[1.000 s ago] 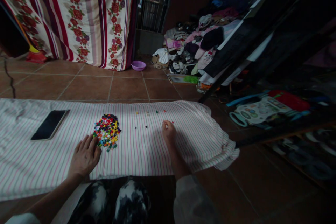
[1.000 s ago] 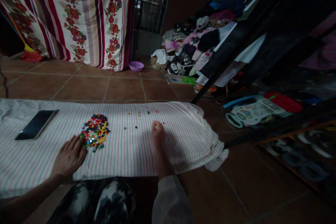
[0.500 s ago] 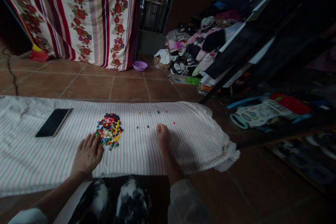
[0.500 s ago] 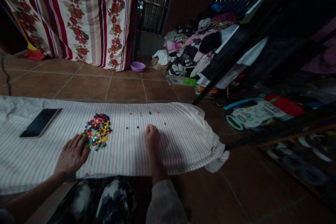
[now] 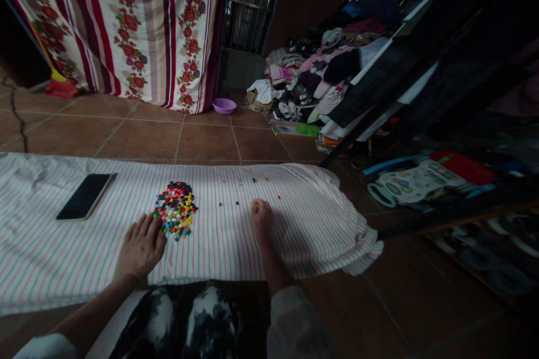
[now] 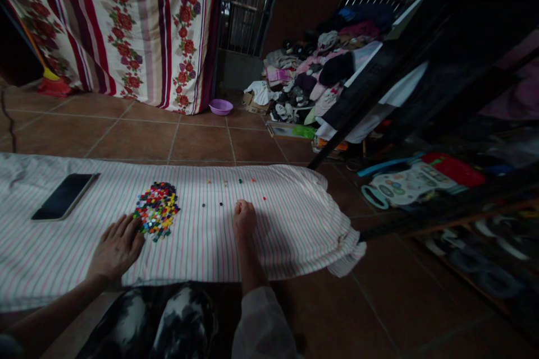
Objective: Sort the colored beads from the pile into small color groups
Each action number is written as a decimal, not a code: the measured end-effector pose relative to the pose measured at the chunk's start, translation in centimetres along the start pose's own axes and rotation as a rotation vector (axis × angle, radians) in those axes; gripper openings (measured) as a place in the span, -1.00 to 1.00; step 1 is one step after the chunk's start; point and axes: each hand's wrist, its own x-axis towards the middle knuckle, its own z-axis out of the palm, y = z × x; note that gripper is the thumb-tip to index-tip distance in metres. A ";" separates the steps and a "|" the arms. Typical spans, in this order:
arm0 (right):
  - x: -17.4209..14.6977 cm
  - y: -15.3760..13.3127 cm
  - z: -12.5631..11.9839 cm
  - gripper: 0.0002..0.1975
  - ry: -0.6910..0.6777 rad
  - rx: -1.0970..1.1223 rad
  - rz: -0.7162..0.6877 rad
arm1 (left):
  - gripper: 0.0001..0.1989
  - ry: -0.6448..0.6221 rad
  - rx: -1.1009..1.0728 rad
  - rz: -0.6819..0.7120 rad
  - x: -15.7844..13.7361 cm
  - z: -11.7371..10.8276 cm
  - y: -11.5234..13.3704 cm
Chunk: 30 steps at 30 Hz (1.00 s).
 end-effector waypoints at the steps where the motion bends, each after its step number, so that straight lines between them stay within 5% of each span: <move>1: 0.0 0.0 0.0 -0.70 -0.006 -0.014 -0.015 | -0.50 -0.001 -0.009 0.002 0.0 0.0 0.0; 19: 0.7 0.4 0.4 -0.69 0.046 -0.080 0.053 | -0.51 -0.003 -0.002 -0.006 0.0 0.0 0.0; 30: 0.6 1.3 0.8 -0.69 0.197 0.139 0.125 | -0.51 -0.002 -0.029 -0.032 0.1 -0.1 0.1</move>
